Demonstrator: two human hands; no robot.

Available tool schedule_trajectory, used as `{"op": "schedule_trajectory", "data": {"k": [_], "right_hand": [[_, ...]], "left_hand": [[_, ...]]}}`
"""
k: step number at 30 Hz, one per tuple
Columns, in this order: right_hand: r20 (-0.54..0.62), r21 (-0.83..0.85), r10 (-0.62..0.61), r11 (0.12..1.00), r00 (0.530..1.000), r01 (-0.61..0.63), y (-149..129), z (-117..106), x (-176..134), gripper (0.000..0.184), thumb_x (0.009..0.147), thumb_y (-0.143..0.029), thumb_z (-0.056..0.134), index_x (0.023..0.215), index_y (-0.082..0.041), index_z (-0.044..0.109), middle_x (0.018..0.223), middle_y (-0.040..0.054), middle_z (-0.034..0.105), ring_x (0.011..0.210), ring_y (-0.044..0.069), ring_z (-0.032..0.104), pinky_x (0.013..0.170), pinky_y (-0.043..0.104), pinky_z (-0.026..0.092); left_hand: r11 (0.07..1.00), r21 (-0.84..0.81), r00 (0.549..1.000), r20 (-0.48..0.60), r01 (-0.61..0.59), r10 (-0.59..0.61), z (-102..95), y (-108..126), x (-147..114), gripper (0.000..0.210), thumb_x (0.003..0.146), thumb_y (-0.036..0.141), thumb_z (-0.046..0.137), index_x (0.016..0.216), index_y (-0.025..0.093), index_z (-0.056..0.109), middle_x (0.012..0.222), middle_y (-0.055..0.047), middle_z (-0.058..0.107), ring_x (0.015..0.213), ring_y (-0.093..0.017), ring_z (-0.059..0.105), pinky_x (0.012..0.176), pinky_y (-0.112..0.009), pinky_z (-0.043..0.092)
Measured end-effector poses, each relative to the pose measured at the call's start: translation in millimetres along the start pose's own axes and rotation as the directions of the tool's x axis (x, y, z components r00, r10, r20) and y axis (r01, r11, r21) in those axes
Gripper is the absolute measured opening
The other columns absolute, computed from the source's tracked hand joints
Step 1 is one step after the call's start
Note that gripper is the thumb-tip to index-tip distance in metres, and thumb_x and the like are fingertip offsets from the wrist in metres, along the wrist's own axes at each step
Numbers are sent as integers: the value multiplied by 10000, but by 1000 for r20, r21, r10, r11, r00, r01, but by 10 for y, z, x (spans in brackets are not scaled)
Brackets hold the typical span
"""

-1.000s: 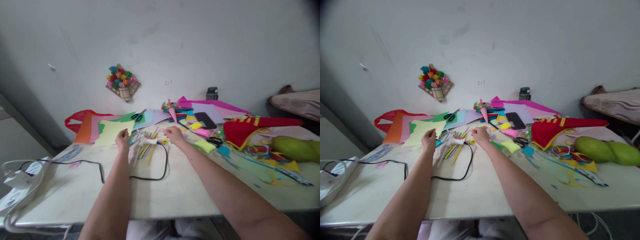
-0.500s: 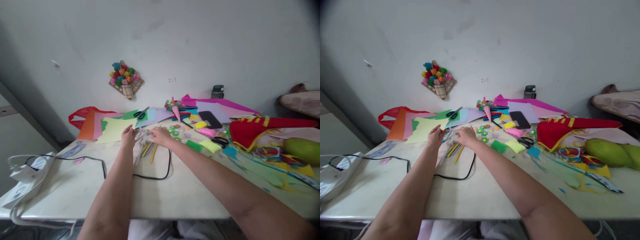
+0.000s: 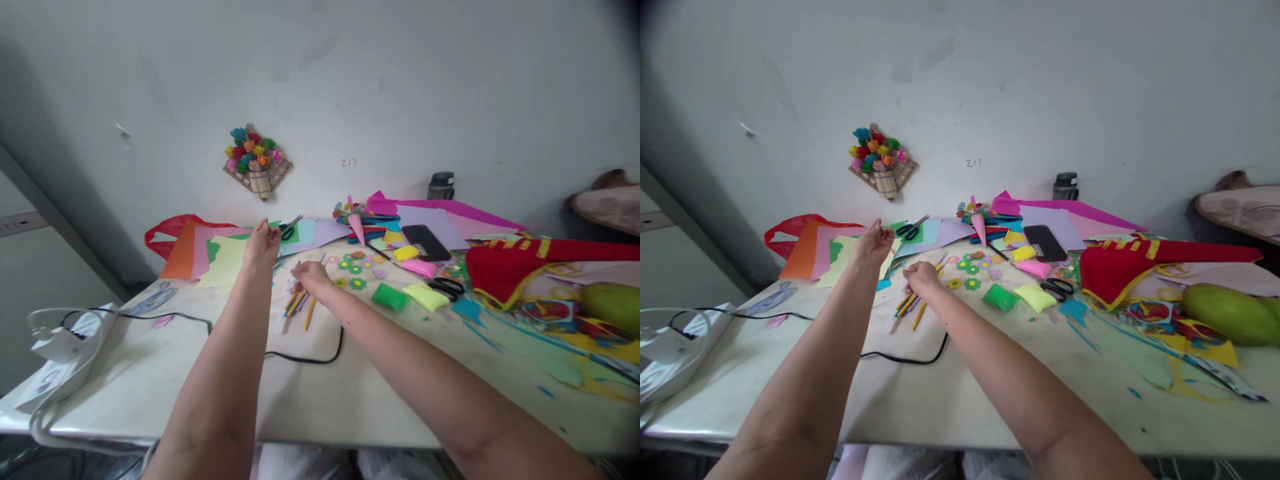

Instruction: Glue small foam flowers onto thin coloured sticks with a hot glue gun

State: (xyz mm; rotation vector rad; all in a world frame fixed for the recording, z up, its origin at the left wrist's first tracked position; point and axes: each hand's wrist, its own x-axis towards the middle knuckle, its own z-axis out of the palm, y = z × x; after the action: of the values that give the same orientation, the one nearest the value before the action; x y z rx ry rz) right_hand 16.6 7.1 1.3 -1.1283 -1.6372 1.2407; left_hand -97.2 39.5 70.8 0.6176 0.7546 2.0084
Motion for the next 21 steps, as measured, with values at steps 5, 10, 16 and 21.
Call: {"op": "schedule_trajectory", "data": {"k": [5,10,16,21], "right_hand": [[101,371,96,920,990,-127,-135,33,-86,168,714,-296,581,698,-144,512,578,-7,550,419,88,543,332,164,265],[-53,402,46,916,998,-21,-77,-55,-70,134,710,-260,552,645,-145,537,484,-57,492,358,22,381,378,147,291],[-117,416,-46,905,992,91,28,-216,-13,163,670,-297,561,618,-143,557,469,-40,519,394,46,407,380,158,280],[-28,505,-105,857,994,104,-36,-330,-66,147,662,-279,574,613,-144,540,554,1,596,405,53,437,337,161,222]], "left_hand": [[996,-62,994,100,56,-49,338,88,-237,184,805,10,388,775,157,495,510,59,415,458,-18,448,609,-149,445],[992,-78,991,105,97,-88,427,85,-375,167,829,36,359,786,133,487,520,48,417,461,-18,454,506,-121,397],[954,252,968,226,-163,105,237,9,-376,109,704,83,542,804,125,551,547,53,420,452,-23,412,408,-133,279],[715,571,915,227,-403,334,66,4,-261,193,665,203,568,845,144,606,636,31,506,521,-49,415,487,-172,315]]}}
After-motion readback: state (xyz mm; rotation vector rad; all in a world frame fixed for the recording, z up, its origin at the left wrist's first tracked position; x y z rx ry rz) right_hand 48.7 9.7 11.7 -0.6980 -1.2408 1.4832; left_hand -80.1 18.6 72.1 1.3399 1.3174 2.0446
